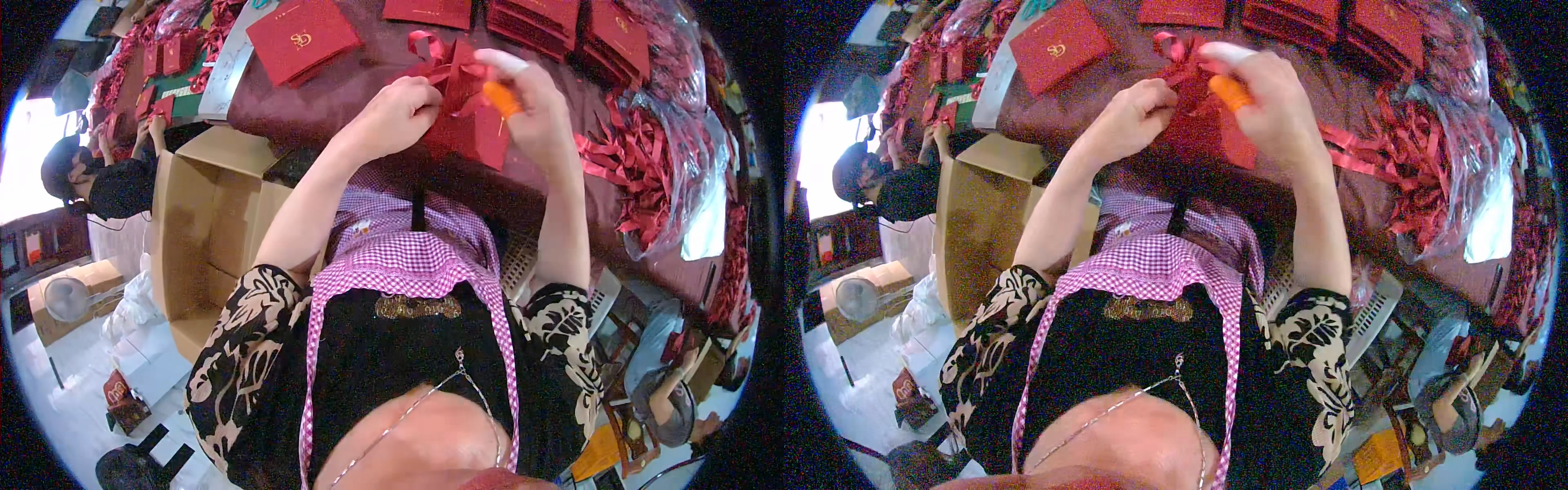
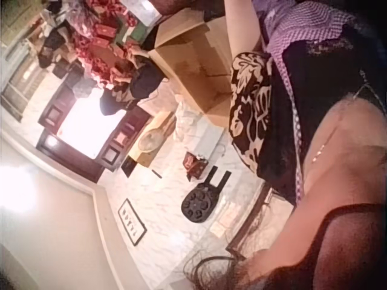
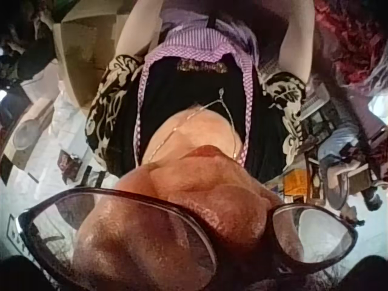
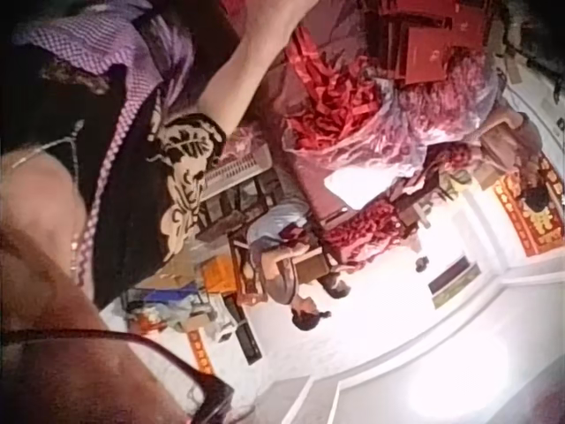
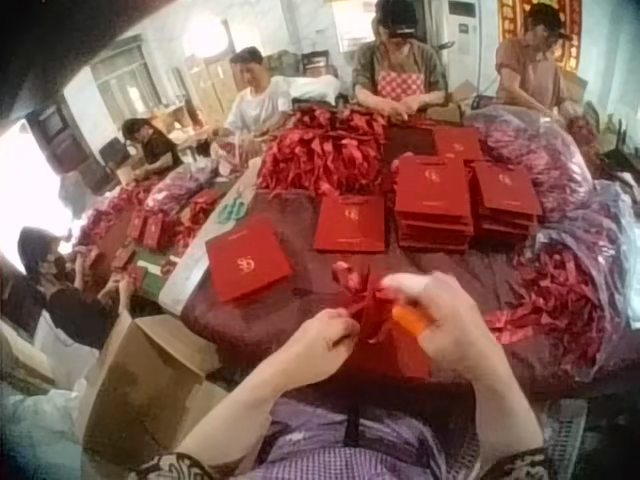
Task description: The person attaches ribbons to red gift envelopes, folds their flaps, and stacks them on the table by hand.
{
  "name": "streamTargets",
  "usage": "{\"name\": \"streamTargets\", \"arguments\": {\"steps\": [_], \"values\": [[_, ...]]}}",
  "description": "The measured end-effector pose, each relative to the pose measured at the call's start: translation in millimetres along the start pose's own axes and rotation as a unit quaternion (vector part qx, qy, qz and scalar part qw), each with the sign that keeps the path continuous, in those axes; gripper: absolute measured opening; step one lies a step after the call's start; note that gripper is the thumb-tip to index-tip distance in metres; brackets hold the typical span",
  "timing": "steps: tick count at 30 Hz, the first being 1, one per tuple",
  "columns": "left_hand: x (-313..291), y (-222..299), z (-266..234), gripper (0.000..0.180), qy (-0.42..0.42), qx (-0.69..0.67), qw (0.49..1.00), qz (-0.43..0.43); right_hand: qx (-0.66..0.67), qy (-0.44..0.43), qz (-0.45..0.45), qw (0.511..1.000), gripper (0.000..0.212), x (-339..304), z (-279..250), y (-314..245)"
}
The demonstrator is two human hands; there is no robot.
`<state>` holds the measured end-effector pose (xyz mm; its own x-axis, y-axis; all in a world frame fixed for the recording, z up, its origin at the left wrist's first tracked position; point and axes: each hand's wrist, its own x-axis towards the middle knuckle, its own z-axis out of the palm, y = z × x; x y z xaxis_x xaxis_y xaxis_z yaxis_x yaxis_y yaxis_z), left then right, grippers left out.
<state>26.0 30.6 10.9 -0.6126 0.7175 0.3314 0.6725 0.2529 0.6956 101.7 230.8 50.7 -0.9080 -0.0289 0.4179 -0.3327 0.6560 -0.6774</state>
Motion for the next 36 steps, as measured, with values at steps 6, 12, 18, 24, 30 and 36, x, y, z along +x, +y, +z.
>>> {"name": "streamTargets", "arguments": {"steps": [6, 12, 18, 24, 30, 36], "values": [[-2.8, 9.4, -3.4, 0.015, -0.026, 0.014, 0.999, 0.041, -0.175, -0.155, -0.237, 0.943, 0.016, 17.2, 0.0, 5.0], [-11.2, -1.7, -3.2, 0.015, -0.084, -0.158, 0.981, -0.07, -0.115, -0.228, -0.212, 0.943, 0.011, 15.9, -3.5, 6.9], [-10.5, -8.7, -4.1, 0.013, -0.042, -0.35, 0.916, -0.193, -0.072, -0.243, -0.234, 0.938, 0.009, 11.6, -6.8, 0.5], [-17.9, -53.8, -39.8, 0.018, 0.121, -0.565, 0.781, -0.237, -0.058, -0.285, -0.197, 0.936, 0.008, -3.8, -22.4, -4.5], [-19.3, -28.9, -25.1, 0.022, 0.23, -0.302, 0.883, -0.276, -0.046, -0.209, -0.107, 0.971, 0.007, -7.0, -26.5, 10.8], [-39.2, 12.5, -23.0, 0.03, -0.02, -0.196, 0.95, -0.241, -0.05, -0.121, -0.018, 0.991, 0.011, -5.4, -24.0, 2.6]]}}
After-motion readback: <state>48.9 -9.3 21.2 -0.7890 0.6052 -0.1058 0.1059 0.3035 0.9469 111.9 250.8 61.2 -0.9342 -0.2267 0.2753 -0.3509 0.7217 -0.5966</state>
